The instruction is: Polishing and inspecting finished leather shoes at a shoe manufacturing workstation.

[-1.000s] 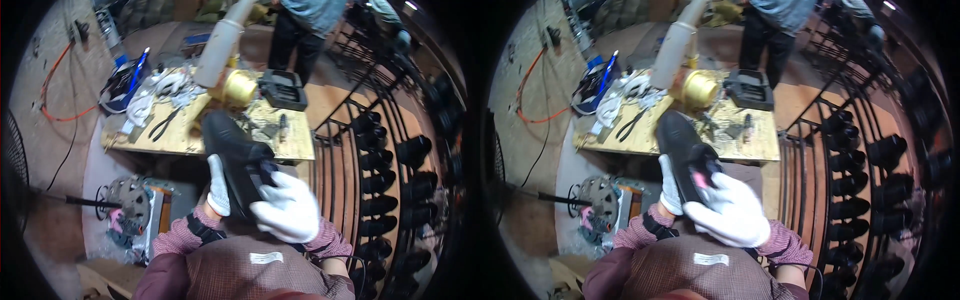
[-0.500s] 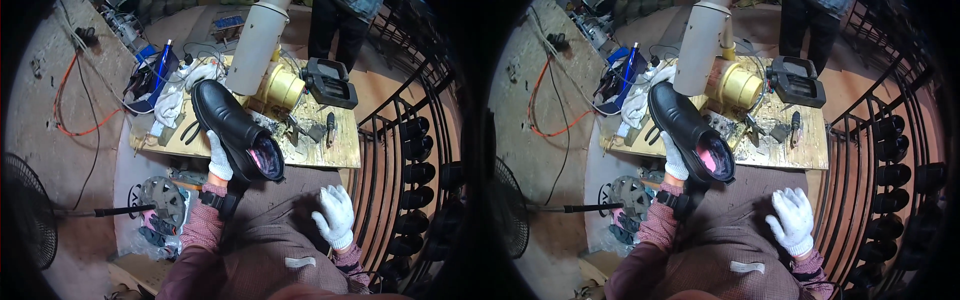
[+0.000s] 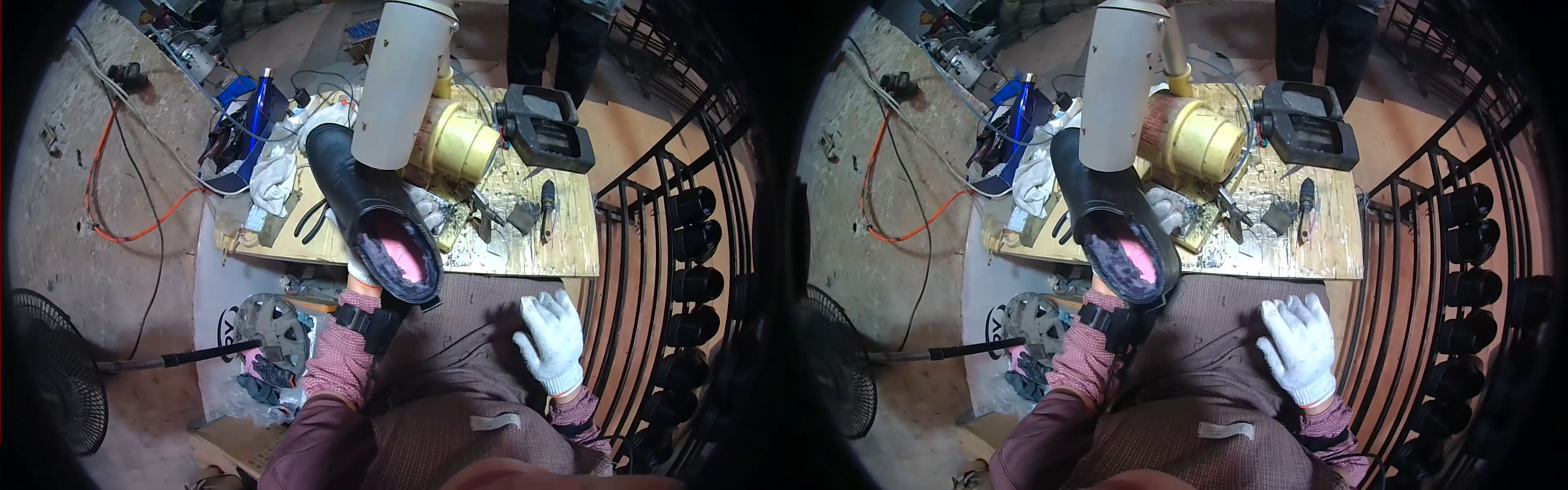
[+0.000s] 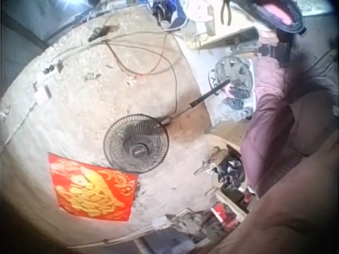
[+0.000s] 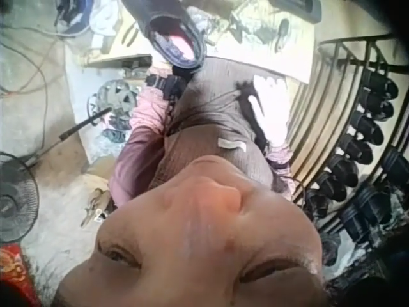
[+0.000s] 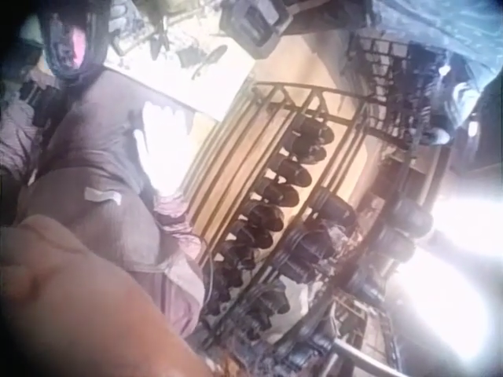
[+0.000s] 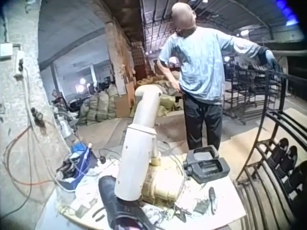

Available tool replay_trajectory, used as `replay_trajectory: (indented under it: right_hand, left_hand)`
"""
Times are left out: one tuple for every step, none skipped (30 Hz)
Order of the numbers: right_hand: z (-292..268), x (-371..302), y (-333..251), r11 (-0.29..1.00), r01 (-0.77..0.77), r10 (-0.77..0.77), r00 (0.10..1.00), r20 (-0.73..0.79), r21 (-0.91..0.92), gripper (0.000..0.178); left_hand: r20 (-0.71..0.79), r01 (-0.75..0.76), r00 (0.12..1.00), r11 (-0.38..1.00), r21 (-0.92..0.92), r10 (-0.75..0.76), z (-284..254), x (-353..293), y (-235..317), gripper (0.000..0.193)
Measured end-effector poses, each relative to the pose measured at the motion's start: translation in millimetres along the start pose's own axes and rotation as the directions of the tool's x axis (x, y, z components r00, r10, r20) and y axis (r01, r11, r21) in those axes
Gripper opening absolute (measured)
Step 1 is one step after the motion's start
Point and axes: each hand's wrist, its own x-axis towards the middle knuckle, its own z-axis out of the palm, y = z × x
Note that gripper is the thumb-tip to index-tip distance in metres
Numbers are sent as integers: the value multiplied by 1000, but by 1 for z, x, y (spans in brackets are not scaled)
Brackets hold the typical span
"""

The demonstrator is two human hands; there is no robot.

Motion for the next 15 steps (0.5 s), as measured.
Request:
replay_trajectory:
  right_hand:
    - [-1, -1, 1, 1000, 1, -1, 1000, 0, 1, 57]
    - [-1, -2, 1, 1000, 6, -6, 1000, -2, 2, 57]
    - [-1, -3, 0, 1000, 2, -2, 1000, -3, 4, 57]
    - [-1, -6, 0, 1000, 3, -3, 1000, -12, 12, 57]
    - [0, -8, -1, 1000, 5, -4, 1000, -21, 19, 56]
    - [0, -10, -2, 1000, 1, -1, 1000, -22, 19, 56]
    - [1, -11, -2, 999, -3, 3, 1000, -7, 33, 56]
    - [2, -13, -2, 999, -8, 8, 1000, 10, 46, 56]
    - [3, -15, -3, 999, -12, 12, 1000, 12, 46, 56]
    - [4, -16, -3, 999, 1, -1, 1000, -5, 47, 56]
    - [3, -16, -5, 999, 13, -12, 1000, -19, 43, 56]
    - [4, -16, -6, 999, 14, -13, 1000, -15, 47, 56]
    - [6, -15, -7, 999, 20, -19, 1000, -19, 44, 56]
    - [7, -16, -7, 999, 22, -22, 1000, -18, 38, 55]
    - [6, -17, -7, 1000, 0, 0, 1000, -1, 26, 56]
  left_hand:
    - [19, 11, 1000, 1000, -14, -11, 2, -1, -2, 86]
    - [39, 18, 999, 999, -29, -17, 5, -2, -2, 84]
    - [60, 27, 998, 999, -43, -24, 8, -3, -2, 83]
    - [82, 36, 996, 998, -57, -31, 11, -5, -3, 81]
    - [104, 44, 994, 996, -72, -37, 14, -5, -4, 79]
    - [127, 54, 991, 995, -87, -43, 17, -7, -5, 77]
    - [149, 64, 988, 993, -102, -48, 19, -8, -6, 76]
    - [170, 76, 984, 990, -118, -55, 20, -11, -8, 74]
    - [190, 88, 980, 987, -135, -62, 21, -13, -9, 72]
    - [209, 100, 976, 983, -151, -67, 20, -16, -11, 71]
    - [210, 23, 977, 1000, -12, -20, 14, -17, -13, 70]
    - [205, 22, 979, 1000, -11, -19, 3, -18, -13, 70]
    - [198, 46, 980, 998, -48, -35, -11, -20, -14, 69]
    - [192, 73, 980, 993, -88, -55, -25, -22, -16, 69]
    - [187, 100, 979, 987, -128, -75, -34, -26, -17, 68]
